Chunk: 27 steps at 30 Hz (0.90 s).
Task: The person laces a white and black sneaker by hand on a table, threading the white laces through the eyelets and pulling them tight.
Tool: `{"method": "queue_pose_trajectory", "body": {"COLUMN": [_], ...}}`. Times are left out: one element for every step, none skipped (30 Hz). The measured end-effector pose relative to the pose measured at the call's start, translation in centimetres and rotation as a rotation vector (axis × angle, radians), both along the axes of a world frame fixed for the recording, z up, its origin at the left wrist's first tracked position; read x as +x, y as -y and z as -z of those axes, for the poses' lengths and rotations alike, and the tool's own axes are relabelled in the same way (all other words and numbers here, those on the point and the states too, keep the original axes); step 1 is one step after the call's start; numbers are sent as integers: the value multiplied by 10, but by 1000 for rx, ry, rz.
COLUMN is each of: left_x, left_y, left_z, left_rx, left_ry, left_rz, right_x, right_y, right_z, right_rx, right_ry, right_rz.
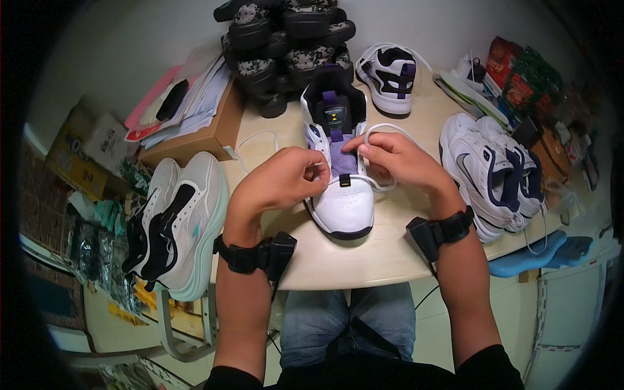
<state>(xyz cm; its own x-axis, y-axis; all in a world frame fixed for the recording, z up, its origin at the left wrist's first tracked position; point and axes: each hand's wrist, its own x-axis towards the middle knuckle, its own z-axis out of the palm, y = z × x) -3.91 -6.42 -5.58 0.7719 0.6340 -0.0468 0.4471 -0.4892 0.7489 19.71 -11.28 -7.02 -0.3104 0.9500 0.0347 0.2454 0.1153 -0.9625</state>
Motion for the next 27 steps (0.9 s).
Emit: {"method": "queue_pose_trajectory", "body": {"left_x": [-2, -3, -5, -7, -12, -16, -18, -19, -18, -17, -18, -19, -20, -21, -22, -24, -23, -23, -22, -19, -15, -21, -25, -28, -29, -30, -30], "left_y": [1, 1, 1, 0, -1, -3, -4, -4, -3, -3, -3, -3, -3, -4, -7, -9, -11, -13, -13, -7, -2, -2, -1, -1, -3, -4, -5], "left_z": [-2, -6, -11, -13, -12, -11, -10, -10, -11, -11, -10, -10, -9, -8, -7, -7, -6, -8, -10, -20, -29, -30, -30, -31, -32, -32, -31], "left_rx": [30, 29, 41, 53, 51, 90, 128, 126, 97, 68, 67, -52, -171, -172, -19, 135, 132, 145, 157, 297, 441, 493, 528, 562, 566, 567, 567], "left_ry": [-56, -50, -152, -255, -252, -175, -99, -96, -36, 23, 24, 70, 117, 118, 143, 166, 167, 438, 709, 962, 1214, 1379, 1441, 1502, 1501, 1480, 1458], "left_rz": [-18, -23, -39, -55, -63, -116, -168, -171, -189, -207, -210, -192, -173, -177, -147, -116, -116, -251, -386, -501, -612, -664, -733, -803, -796, -837, -879], "right_x": [0, 3, 5, 6, 4, 2, 1, 0, 0, -2, -4, -5, -6, -6, -7, -9, -11, -11, -9, -8, -7, -6, -5, -5, -5, -3, -1], "right_y": [-1, -2, -3, -3, -2, -2, -1, -1, -1, 1, 3, 4, 4, 5, 5, 8, 12, 14, 13, 11, 9, 9, 10, 10, 13, 13, 12], "right_z": [2, 5, 6, 6, 6, 5, 4, 4, 4, 2, 0, -2, -3, -3, -5, -8, -12, -14, -12, -10, -10, -10, -9, -10, -14, -15, -15], "right_rx": [-2, -37, -72, -73, -70, -68, -68, -73, -77, -78, -84, -89, -89, -89, -89, -90, -79, -68, -70, -51, -32, -28, 7, 43, 19, 17, 32], "right_ry": [5, -51, -107, -100, -94, -87, -85, -95, -105, -103, -87, -71, -71, -100, -129, -129, -127, -125, -125, -189, -254, -258, -283, -307, -310, -312, -317], "right_rz": [-5, -16, -26, -30, -16, -2, -8, 3, 14, 13, 16, 19, 16, -18, -54, -58, -15, 29, 30, 33, 37, 34, 55, 77, 113, 111, 131]}}
